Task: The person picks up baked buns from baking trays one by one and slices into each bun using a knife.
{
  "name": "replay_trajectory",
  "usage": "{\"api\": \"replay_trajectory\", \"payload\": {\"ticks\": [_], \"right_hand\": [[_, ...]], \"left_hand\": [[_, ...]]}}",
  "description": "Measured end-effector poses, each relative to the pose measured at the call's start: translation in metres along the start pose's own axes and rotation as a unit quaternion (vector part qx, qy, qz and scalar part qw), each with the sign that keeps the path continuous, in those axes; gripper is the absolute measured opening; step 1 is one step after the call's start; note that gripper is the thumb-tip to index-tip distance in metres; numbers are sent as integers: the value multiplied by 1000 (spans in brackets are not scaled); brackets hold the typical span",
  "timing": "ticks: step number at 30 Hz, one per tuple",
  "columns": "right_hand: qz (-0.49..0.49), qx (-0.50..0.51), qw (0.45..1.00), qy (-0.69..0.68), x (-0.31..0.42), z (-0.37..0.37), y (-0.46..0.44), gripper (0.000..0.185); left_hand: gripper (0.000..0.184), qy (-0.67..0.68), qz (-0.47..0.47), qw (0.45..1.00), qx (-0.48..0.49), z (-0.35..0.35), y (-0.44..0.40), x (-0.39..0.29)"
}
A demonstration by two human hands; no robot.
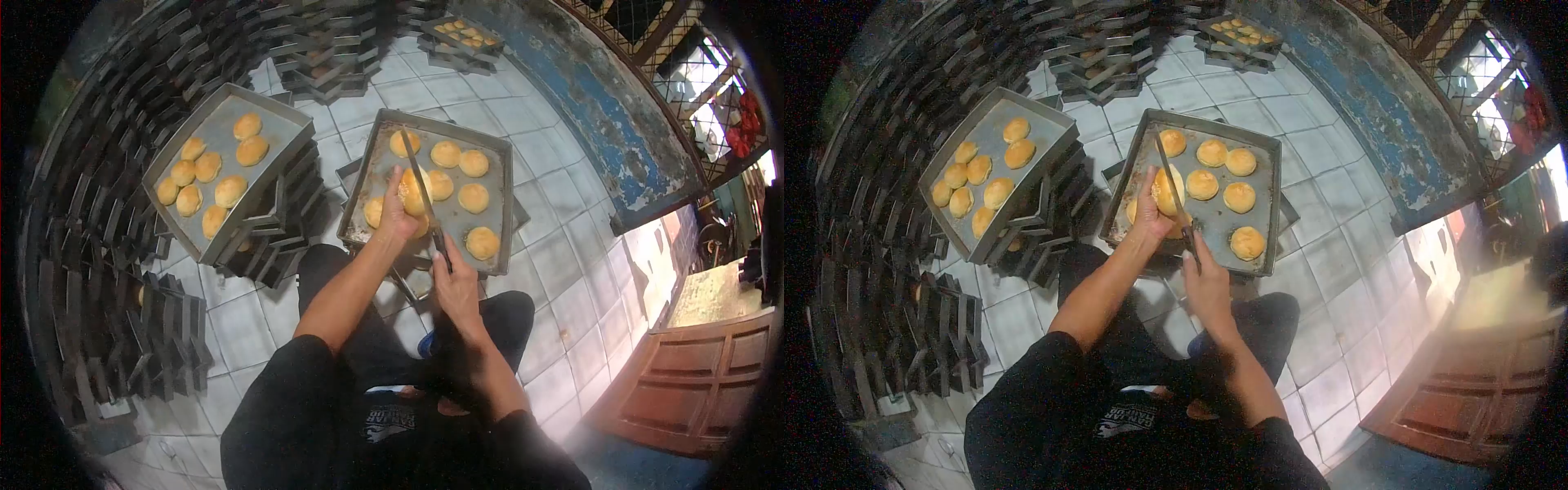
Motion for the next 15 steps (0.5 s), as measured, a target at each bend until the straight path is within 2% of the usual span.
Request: {"api": "replay_trajectory", "payload": {"ticks": [5,7,8,12,14,15], "right_hand": [[41,-17,999,0,-16,4,21,47],[26,-15,999,-15,-16,9,37,47],[-26,-3,999,-35,-22,8,40,47],[-53,-1,999,-9,-33,1,19,47],[41,-39,998,-4,-16,2,1,47],[41,-39,998,-6,-12,5,-1,47]], "left_hand": [[37,26,-49,998,-21,11,-23,-29],[37,26,-52,998,0,7,-25,-32],[37,26,-49,998,-3,10,-24,-29],[38,12,-41,999,-16,6,-19,-15],[40,1,-33,999,-27,7,-11,-7],[38,8,-31,999,-12,4,-7,-5]]}}
Point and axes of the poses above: each hand's wrist, its own y-axis away from the middle knuckle, its own z-axis out of the back of the hand, x = y × z, the point moved 10 cm from there along -y, towards the middle knuckle, and after that the axes turned 13 degrees about -x, right-handed, at the moved point
